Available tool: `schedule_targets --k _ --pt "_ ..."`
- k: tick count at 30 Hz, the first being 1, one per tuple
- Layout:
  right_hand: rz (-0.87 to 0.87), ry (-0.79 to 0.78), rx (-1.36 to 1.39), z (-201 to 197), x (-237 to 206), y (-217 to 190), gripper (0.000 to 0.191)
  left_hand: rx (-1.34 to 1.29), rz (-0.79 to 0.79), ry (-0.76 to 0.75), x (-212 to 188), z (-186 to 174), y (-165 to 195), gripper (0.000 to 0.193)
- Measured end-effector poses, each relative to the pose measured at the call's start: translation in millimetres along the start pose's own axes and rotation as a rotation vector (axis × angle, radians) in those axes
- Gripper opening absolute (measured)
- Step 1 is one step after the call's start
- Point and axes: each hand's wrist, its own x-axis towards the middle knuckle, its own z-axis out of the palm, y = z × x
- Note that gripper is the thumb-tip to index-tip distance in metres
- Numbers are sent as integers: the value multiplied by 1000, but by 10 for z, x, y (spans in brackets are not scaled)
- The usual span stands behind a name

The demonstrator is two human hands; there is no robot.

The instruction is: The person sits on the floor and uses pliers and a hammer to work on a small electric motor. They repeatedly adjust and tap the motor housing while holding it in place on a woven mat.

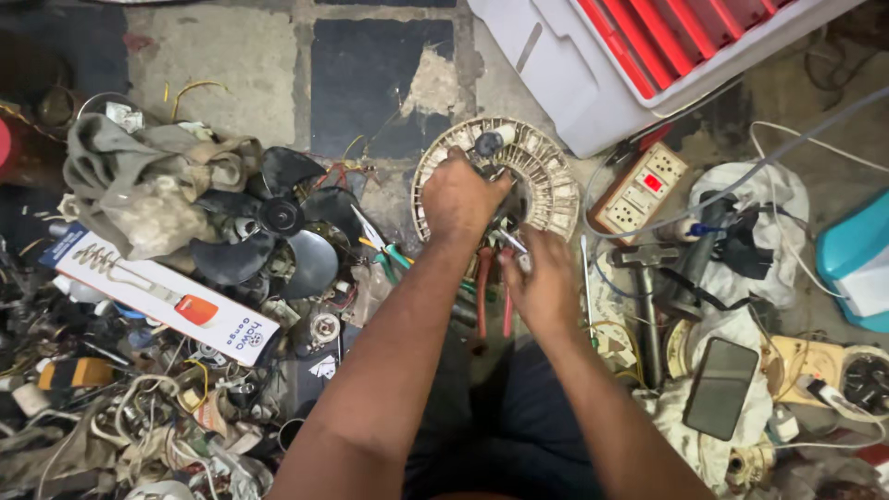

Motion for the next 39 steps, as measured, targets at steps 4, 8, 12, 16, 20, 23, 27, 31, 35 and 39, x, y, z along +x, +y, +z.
schedule_targets --k 4,8,12,16,20,23,27,31,35,39 --pt "75 -188 -62 104 349 -70 20 24 -6 3 6 -50 -13 72" --pt "44 -220 -14 95 265 12 18 47 12 20 12 -3 -7 78" --pt "106 -228 126 120 181 181 21 55 28 36 19 42 -21 75" --pt "544 -554 670 327 391 355 32 76 44 45 -4 12 -41 74" --pt "942 -797 1214 389 412 534 26 90 16 51 -32 -14 5 69" --pt "976 -721 1116 192 91 786 28 53 -3 30 -45 -10 48 66" --pt "1015 31 770 -319 -232 1601 27 -6 22 -145 67 -122 -32 79" --pt "805 313 743 -430 -98 2448 61 4 116 -276 169 -243 -153 83" --pt "318 281 621 -297 245 2731 71 -3 96 -231 144 -227 -134 78" --pt "357 352 -299 -277 385 2756 60 -13 96 -194 104 -221 -88 74"
